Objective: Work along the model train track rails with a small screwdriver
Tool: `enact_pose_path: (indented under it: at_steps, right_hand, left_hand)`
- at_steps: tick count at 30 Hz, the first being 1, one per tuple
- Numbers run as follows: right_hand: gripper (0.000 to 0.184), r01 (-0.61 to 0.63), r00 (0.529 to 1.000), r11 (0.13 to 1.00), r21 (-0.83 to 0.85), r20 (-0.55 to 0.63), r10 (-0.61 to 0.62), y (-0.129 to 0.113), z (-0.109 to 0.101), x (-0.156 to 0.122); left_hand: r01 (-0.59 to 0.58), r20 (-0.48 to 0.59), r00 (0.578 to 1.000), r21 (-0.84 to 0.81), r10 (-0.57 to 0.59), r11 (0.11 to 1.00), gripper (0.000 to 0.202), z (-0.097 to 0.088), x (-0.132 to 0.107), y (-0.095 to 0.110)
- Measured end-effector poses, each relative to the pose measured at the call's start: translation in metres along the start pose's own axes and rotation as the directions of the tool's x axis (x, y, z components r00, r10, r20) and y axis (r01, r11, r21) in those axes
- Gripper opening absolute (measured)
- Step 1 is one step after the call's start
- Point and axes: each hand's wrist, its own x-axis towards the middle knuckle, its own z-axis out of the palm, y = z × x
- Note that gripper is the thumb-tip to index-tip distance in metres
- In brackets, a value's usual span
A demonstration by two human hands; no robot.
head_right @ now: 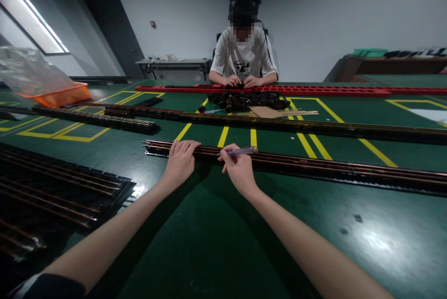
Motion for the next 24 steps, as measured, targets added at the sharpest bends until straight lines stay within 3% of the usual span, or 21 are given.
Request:
enact_pose_path:
  at_steps: [10, 24]
  right_hand:
    - [0.023, 0.020, 0.999, 0.999, -0.025, 0.034, -0.019, 0.0011, -0.0010, 0.0011]
    - [0.022, 0.019, 0.999, 1.000, -0.017, 0.029, -0.019, 0.0015, -0.0008, 0.0007]
  left_hand:
    - [-0.044, 0.058, 0.997, -0.142, 0.052, 0.989, 0.046, 0.0026, 0.0019, -0.0068]
    - [-0.031, 0.085, 0.995, -0.134, 0.043, 0.990, 0.042, 0.0005, 0.0019, -0.0066]
